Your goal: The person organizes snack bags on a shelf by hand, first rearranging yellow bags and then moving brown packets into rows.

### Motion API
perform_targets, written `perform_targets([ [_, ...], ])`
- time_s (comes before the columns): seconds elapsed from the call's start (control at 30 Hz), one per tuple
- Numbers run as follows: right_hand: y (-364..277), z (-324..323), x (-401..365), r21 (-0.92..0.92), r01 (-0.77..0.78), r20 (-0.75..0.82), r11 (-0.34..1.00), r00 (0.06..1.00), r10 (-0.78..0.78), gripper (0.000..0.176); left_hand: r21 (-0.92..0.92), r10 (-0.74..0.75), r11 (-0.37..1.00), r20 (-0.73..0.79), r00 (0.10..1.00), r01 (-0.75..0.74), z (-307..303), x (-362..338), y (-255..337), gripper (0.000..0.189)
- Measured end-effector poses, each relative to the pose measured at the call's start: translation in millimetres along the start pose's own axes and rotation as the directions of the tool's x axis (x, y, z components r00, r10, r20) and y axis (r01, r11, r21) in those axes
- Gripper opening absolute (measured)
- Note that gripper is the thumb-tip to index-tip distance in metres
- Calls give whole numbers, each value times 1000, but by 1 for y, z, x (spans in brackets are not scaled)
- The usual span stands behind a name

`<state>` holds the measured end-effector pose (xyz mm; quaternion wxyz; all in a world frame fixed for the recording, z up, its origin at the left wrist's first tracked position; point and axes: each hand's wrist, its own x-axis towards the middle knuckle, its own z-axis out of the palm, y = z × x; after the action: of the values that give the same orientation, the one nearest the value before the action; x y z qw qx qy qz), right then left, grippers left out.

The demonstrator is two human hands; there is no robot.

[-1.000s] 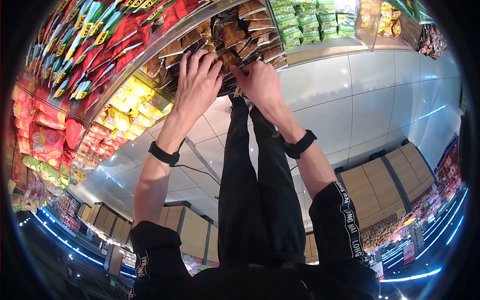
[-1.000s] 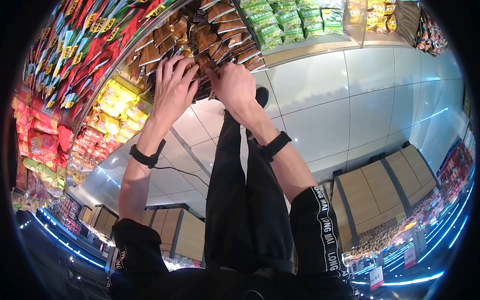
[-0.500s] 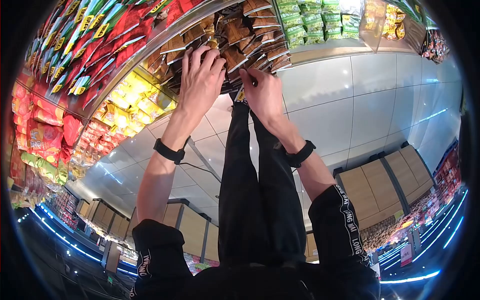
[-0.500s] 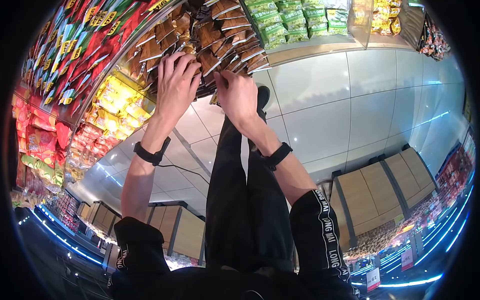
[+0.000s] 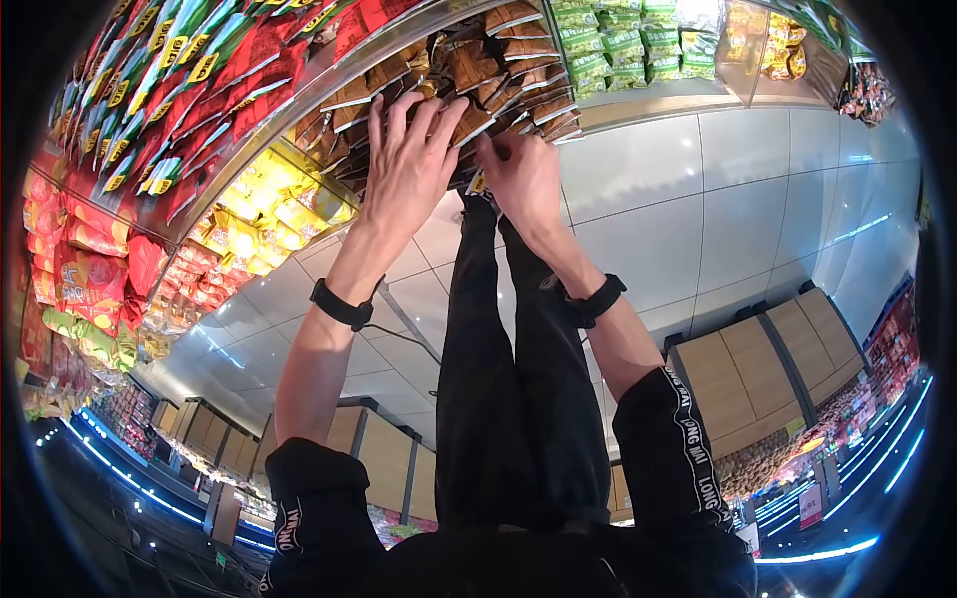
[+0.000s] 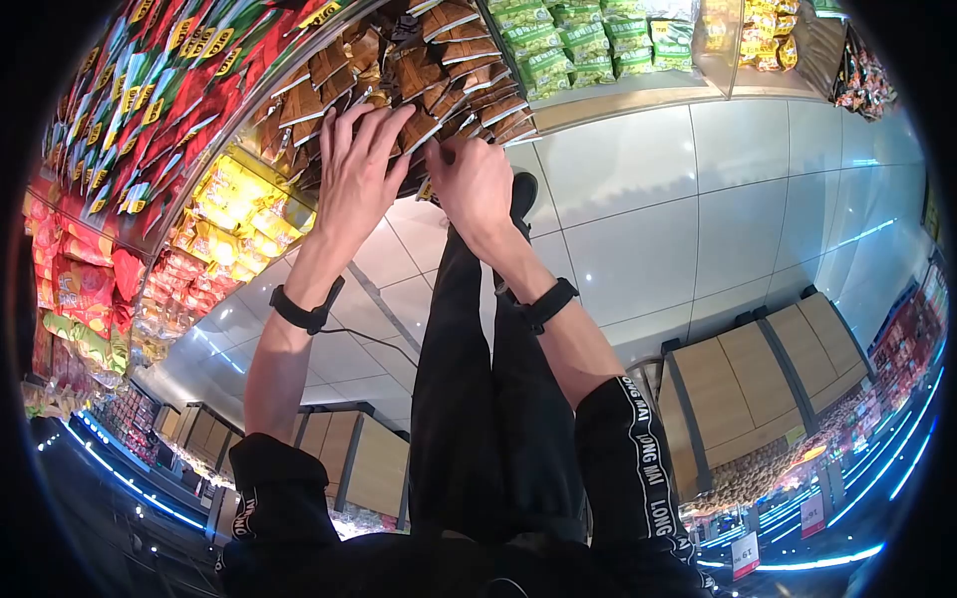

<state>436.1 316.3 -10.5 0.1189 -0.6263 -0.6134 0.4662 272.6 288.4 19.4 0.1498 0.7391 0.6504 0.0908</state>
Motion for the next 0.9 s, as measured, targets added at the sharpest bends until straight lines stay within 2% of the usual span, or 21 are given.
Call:
perform_targets([
  [0.1,-3,-2,-2,0,25,-23,1000,999,-25,32,-15,72,997,-34,997,-72,5,-3,-5,53],
  [0.13,-7,-5,-3,1,24,-23,1000,999,-24,32,-18,78,997,-69,995,-79,5,-3,-5,44],
  [0.23,-12,-14,-8,-15,-18,53,1000,998,19,32,-14,126,992,-106,986,-129,11,-7,-12,36],
  [0.3,-9,-18,-13,187,-14,62,982,998,2,30,-11,137,990,-107,985,-139,17,-7,-13,34],
  [0.43,-7,-35,-21,319,-93,127,943,990,55,32,-26,110,993,-98,989,-113,16,-7,-11,33],
  [0.5,-6,-38,-21,537,22,76,844,994,-74,34,-40,95,994,-94,991,-99,15,-8,-11,33],
  [0.53,-13,-41,-21,654,-97,121,750,992,23,27,-55,86,994,-86,993,-91,14,-9,-11,33],
  [0.63,-19,-41,-11,681,-94,114,726,993,21,22,-99,96,989,-147,985,-111,7,-14,-10,31],
  [0.67,-22,-40,-6,634,-21,39,773,999,-6,17,-97,97,989,-147,984,-112,5,-16,-11,31],
  [0.7,-26,-39,-2,635,-20,39,772,999,-6,17,-152,53,985,-172,984,-80,2,-17,-12,32],
  [0.77,-33,-33,4,499,46,-92,866,996,0,12,-206,6,977,-189,982,-46,-1,-20,-16,34],
  [0.8,-37,-30,7,583,61,-110,810,994,4,11,-225,-5,974,-192,981,-38,-1,-20,-18,35],
  [0.83,-40,-27,9,583,58,-105,811,994,4,11,-243,-19,970,-194,981,-29,-1,-20,-20,37],
  [0.9,-44,-22,14,721,48,-128,691,990,65,10,-244,-20,969,-206,978,-32,-1,-20,-19,38],
])
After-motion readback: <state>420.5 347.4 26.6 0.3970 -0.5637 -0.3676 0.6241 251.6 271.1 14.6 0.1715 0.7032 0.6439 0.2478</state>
